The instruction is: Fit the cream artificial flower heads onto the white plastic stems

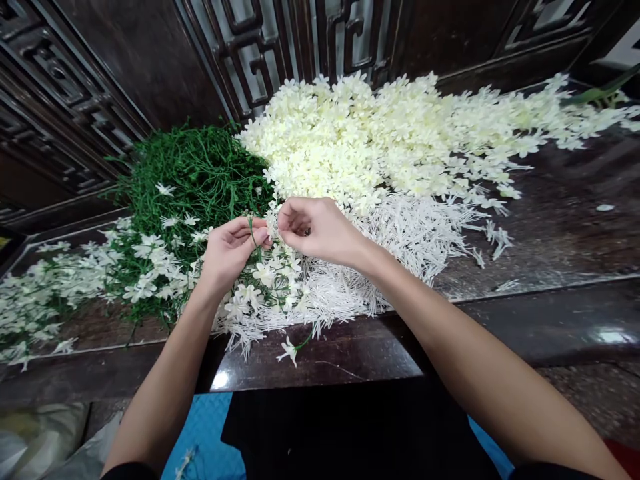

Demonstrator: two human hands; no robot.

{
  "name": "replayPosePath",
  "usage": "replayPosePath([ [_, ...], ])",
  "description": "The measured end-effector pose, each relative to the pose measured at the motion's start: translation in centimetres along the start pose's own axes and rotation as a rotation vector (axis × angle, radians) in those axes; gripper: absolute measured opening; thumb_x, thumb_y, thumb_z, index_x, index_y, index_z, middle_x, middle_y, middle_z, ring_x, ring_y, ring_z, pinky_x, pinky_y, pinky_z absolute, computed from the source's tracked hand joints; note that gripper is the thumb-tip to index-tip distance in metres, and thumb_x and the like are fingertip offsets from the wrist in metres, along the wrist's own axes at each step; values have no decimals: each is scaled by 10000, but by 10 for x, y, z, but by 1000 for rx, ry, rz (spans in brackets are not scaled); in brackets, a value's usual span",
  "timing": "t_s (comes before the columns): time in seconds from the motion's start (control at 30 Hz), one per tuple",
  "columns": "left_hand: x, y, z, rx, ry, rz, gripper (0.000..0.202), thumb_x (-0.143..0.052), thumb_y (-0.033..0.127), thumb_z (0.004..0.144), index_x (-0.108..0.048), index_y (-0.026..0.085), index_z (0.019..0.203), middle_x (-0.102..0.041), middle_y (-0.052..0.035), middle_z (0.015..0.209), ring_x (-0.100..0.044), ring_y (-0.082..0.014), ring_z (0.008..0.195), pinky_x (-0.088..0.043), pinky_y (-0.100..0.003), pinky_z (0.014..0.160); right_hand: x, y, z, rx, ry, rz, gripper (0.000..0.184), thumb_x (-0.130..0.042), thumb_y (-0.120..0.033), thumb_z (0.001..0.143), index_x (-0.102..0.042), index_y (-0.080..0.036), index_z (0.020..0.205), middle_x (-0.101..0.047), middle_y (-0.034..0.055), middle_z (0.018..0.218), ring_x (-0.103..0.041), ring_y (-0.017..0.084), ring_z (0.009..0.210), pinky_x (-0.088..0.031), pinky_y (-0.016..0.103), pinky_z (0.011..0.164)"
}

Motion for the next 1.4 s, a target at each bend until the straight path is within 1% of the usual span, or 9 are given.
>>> replayPosePath([
  [0.1, -3, 1, -1, -5, -40, 20, 260, -862, 327, 682, -720, 149, 806, -698, -20, 722, -631, -103, 636, -539, -250, 670, 0, 2, 0, 19, -11, 19, 68, -685, -217, 795, -653, -182, 844, -697, 46, 879, -666, 186, 822, -579, 448, 841],
  [0.3, -2, -2, 0, -27, -63, 76, 263, -845, 361, 701, -710, 156, 796, -697, -28, 739, -623, -114, 641, -542, -270, 664, 0, 4, 0, 39, -29, 37, 73, -702, -209, 789, -662, -177, 842, -703, 42, 878, -667, 189, 836, -567, 442, 847],
  [0.5, 0, -4, 0, -22, -73, 70, 258, -870, 313, 670, -711, 159, 801, -689, -16, 725, -632, -110, 658, -550, -257, 677, 2, 0, 1, 45, 53, 25, 96, -709, -233, 795, -669, -176, 861, -713, 50, 881, -678, 187, 822, -586, 445, 832],
  [0.67, -2, 0, -1, -24, -61, 82, 254, -871, 300, 664, -700, 155, 785, -666, -10, 691, -612, -109, 628, -541, -254, 641, 3, -4, 0, 42, 100, 50, 102, -721, -238, 798, -674, -175, 863, -715, 60, 885, -686, 193, 821, -594, 454, 822],
  [0.83, 1, 1, -1, -34, 6, 20, 213, -848, 243, 688, -689, 152, 797, -651, 6, 703, -601, -86, 628, -521, -223, 640, 1, -5, 0, 63, 71, 8, 220, -781, -272, 764, -690, -163, 932, -716, 68, 943, -674, 197, 844, -599, 427, 790],
  [0.93, 2, 2, -1, -30, 12, 26, 207, -846, 262, 697, -691, 153, 781, -649, 8, 696, -600, -84, 626, -523, -227, 657, 0, -4, 0, 82, 77, -6, 156, -751, -256, 797, -711, -169, 920, -726, 58, 920, -674, 183, 821, -600, 412, 780],
  [1.1, 1, 4, 0, -5, -6, 0, 297, -899, 324, 629, -706, 158, 781, -663, 7, 679, -612, -98, 618, -541, -245, 659, 0, -4, 0, 116, 100, 10, 118, -697, -252, 841, -729, -163, 911, -734, 66, 899, -679, 185, 811, -594, 423, 785],
  [1.27, 1, 4, 0, -16, -20, 1, 295, -889, 349, 645, -736, 163, 815, -702, -15, 723, -636, -111, 636, -565, -269, 692, -1, -4, 0, 85, 85, -2, 84, -685, -225, 816, -715, -188, 886, -723, 50, 878, -668, 184, 801, -593, 418, 775],
  [1.4, 3, 1, 0, -43, -21, 48, 244, -856, 345, 692, -749, 167, 820, -711, -27, 743, -636, -118, 658, -561, -272, 692, -1, -5, 0, 116, 114, -9, 64, -680, -234, 813, -708, -196, 857, -725, 40, 853, -669, 178, 774, -599, 401, 756],
])
Point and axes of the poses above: each hand's wrist, its own z-axis towards the middle knuckle, its own x-axis out of the back of the hand, y = z × x, the point moved 4 cm from there along z, towards the middle knuckle
